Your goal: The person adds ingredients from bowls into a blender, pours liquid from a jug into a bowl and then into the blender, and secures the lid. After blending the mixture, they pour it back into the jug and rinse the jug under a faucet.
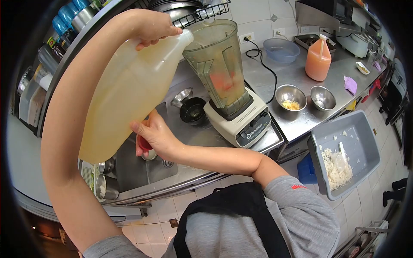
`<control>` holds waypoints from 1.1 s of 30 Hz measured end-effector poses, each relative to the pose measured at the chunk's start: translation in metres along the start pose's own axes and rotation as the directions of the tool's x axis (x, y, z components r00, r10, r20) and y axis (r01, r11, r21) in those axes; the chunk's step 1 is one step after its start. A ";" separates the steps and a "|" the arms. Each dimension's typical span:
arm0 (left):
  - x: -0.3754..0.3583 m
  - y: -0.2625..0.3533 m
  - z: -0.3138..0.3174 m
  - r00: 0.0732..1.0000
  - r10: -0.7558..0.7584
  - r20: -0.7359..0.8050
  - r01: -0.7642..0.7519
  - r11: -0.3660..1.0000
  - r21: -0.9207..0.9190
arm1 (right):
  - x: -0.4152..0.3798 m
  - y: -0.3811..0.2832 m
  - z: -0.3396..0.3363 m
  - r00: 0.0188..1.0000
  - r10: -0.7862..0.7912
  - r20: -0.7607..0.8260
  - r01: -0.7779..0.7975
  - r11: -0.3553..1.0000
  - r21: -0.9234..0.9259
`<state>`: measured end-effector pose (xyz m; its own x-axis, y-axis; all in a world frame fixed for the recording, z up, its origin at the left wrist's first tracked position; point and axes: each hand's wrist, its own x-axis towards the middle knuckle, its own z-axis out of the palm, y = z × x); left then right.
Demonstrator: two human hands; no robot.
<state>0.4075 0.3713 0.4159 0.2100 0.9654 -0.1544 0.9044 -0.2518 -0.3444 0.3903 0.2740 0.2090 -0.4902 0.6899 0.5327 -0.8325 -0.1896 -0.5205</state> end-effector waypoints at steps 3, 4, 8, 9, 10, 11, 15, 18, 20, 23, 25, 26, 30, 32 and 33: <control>-0.001 0.001 0.000 1.000 -0.008 0.002 0.008 1.000 0.009 | 0.000 0.001 0.000 1.000 0.006 -0.006 -0.006 1.000 0.010; -0.002 0.001 0.000 1.000 -0.010 0.001 0.010 1.000 0.008 | 0.000 0.001 0.000 1.000 0.007 -0.009 -0.007 1.000 0.006; -0.001 0.000 0.003 1.000 -0.007 -0.030 0.008 1.000 0.015 | 0.000 0.004 -0.001 1.000 -0.015 -0.004 0.015 1.000 -0.002; -0.001 -0.001 0.004 0.999 -0.016 -0.035 0.016 1.000 0.013 | -0.001 0.004 -0.001 1.000 -0.016 -0.005 0.016 0.999 -0.028; -0.002 0.000 0.005 0.999 -0.017 -0.034 0.017 1.000 0.011 | -0.002 0.004 -0.001 1.000 -0.017 -0.008 0.017 0.998 -0.057; -0.003 0.000 0.006 0.999 -0.025 -0.042 0.023 0.999 -0.043 | -0.002 0.005 -0.002 1.000 -0.016 -0.008 0.016 0.998 -0.058; -0.006 -0.002 0.008 0.999 0.005 -0.053 -0.006 1.000 -0.018 | -0.005 0.005 -0.004 0.999 -0.011 -0.036 0.008 0.996 -0.086; -0.003 -0.015 0.015 0.997 0.019 -0.073 -0.029 0.991 -0.131 | -0.011 0.001 -0.015 0.997 0.019 -0.072 -0.029 0.989 -0.145; -0.007 -0.022 0.027 0.992 0.020 -0.125 -0.049 0.970 -0.237 | -0.019 -0.003 -0.026 0.991 0.047 -0.127 -0.077 0.968 -0.239; -0.017 -0.028 0.051 0.978 -0.009 -0.208 -0.083 0.900 -0.428 | -0.032 -0.006 -0.045 0.979 0.050 -0.196 -0.120 0.924 -0.362; -0.020 -0.036 0.071 0.950 0.000 -0.313 -0.190 0.796 -0.574 | -0.040 -0.011 -0.053 0.971 0.061 -0.233 -0.151 0.908 -0.391; -0.023 -0.041 0.082 0.951 -0.007 -0.308 -0.202 0.741 -0.641 | -0.043 -0.013 -0.058 0.964 0.074 -0.254 -0.181 0.886 -0.428; -0.040 -0.045 0.133 0.928 -0.068 -0.366 -0.301 0.441 -0.846 | -0.060 -0.006 -0.076 0.947 0.077 -0.313 -0.245 0.800 -0.547; -0.058 -0.041 0.159 0.922 -0.090 -0.375 -0.334 0.300 -0.894 | -0.072 -0.007 -0.074 0.938 0.112 -0.328 -0.309 0.699 -0.645; -0.066 -0.039 0.173 0.922 -0.113 -0.371 -0.338 0.238 -0.911 | -0.078 -0.006 -0.077 0.926 0.163 -0.342 -0.360 0.658 -0.662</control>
<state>0.2936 0.3056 0.2791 0.2290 0.9433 0.2403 0.4825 -0.3244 0.8136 0.4535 0.2750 0.1191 -0.5008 0.8466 0.1801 -0.2002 0.0891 -0.9757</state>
